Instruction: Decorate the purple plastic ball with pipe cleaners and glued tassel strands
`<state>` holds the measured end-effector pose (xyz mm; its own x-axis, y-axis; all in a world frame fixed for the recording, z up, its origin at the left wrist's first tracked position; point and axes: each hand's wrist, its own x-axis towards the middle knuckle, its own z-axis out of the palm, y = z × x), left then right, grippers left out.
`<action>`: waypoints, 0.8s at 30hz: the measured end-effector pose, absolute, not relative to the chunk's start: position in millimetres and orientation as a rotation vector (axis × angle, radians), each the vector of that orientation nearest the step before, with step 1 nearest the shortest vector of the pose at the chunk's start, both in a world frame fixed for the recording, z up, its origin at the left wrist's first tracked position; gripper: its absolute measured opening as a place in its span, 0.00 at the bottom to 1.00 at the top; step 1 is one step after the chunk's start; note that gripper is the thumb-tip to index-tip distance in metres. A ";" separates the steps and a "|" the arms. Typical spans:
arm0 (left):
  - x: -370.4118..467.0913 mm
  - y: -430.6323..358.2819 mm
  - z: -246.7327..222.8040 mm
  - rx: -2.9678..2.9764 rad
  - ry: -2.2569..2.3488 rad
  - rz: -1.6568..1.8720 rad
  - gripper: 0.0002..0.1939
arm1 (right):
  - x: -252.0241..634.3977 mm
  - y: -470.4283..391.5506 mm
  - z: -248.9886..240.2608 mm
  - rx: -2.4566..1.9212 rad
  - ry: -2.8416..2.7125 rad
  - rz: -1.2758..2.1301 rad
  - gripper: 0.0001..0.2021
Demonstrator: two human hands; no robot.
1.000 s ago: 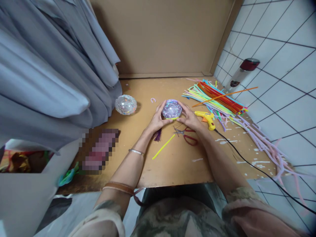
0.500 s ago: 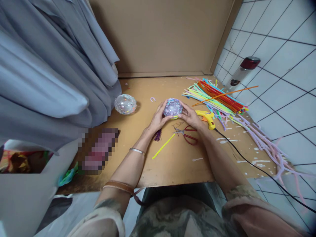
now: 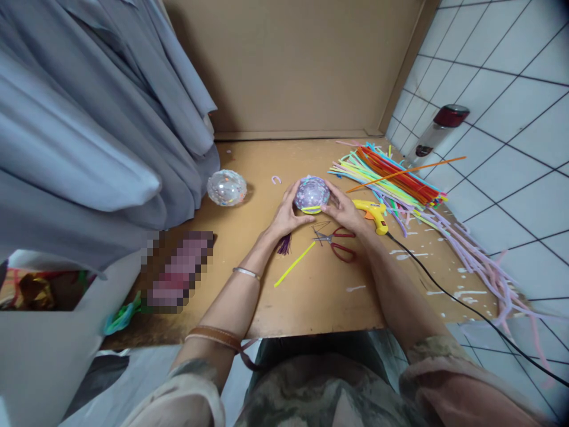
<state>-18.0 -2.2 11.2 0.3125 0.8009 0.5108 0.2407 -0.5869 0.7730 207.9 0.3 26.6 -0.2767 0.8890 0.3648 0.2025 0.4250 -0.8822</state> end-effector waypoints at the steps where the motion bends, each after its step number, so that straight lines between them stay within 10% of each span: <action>1: -18.5 -1.1 9.8 2.007 0.925 1.265 0.64 | 208.5 0.8 26.2 -0.962 -1.737 0.903 0.48; 13: -15.1 -1.6 9.0 2.047 0.919 1.306 0.49 | 201.2 3.3 17.7 -0.907 -1.647 0.959 0.46; 24: -14.1 2.7 1.0 1.969 0.859 1.333 0.58 | 202.7 5.9 14.6 -0.980 -1.615 0.928 0.50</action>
